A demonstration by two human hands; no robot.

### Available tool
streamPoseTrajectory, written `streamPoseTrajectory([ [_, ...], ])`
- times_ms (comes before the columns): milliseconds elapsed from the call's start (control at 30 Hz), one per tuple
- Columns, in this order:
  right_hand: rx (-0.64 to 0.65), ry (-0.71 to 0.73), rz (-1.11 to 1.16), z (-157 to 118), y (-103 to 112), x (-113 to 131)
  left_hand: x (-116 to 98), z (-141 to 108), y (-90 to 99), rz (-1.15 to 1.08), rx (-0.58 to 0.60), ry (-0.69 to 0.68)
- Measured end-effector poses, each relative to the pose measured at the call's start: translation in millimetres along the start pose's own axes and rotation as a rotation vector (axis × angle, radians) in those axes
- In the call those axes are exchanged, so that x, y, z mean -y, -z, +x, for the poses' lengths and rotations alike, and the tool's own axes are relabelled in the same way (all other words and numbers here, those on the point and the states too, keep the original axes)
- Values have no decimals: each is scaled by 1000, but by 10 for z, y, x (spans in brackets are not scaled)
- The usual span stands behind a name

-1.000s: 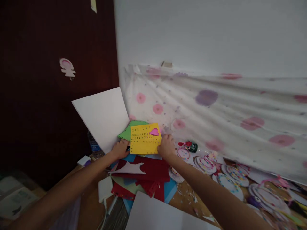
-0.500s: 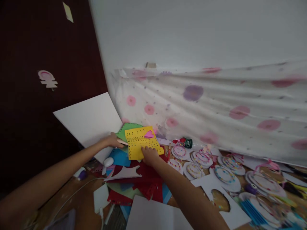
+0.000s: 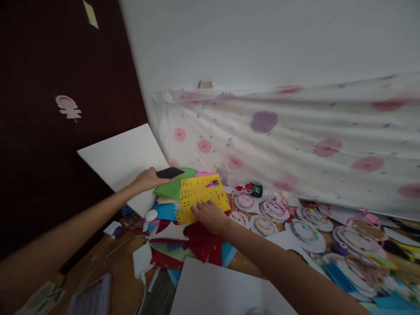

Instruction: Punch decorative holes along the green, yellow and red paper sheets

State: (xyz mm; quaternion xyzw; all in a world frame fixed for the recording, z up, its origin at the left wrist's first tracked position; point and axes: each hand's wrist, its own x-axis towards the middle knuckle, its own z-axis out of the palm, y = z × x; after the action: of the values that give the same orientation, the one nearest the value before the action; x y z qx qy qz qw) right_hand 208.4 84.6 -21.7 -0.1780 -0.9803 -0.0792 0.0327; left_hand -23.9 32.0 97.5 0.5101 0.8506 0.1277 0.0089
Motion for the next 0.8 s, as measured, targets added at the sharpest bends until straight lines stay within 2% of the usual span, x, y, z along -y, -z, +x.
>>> streamPoseTrajectory([
  [133,18,131,-31,-369,169,158,-128,-115,-845,52,76,48],
  [200,37,178,-45,-566,180,214,-145,-150,-1127,94,121,61],
  [267,50,199,-32,-738,180,247,-151,-142,-1294,140,147,64],
  [333,55,192,12,-867,201,267,-170,-91,-1376,175,155,61],
  [467,50,115,197,-986,304,293,-252,59,-1424,189,166,60],
  [567,19,-64,521,-948,329,262,-305,145,-1431,158,191,61],
  [700,159,-472,1097,-629,235,66,-331,201,-1435,96,237,84],
  [733,172,-525,1143,-498,203,-4,-331,207,-1435,79,243,91],
  [800,118,-587,1144,-196,134,-142,-321,217,-1428,42,250,96],
])
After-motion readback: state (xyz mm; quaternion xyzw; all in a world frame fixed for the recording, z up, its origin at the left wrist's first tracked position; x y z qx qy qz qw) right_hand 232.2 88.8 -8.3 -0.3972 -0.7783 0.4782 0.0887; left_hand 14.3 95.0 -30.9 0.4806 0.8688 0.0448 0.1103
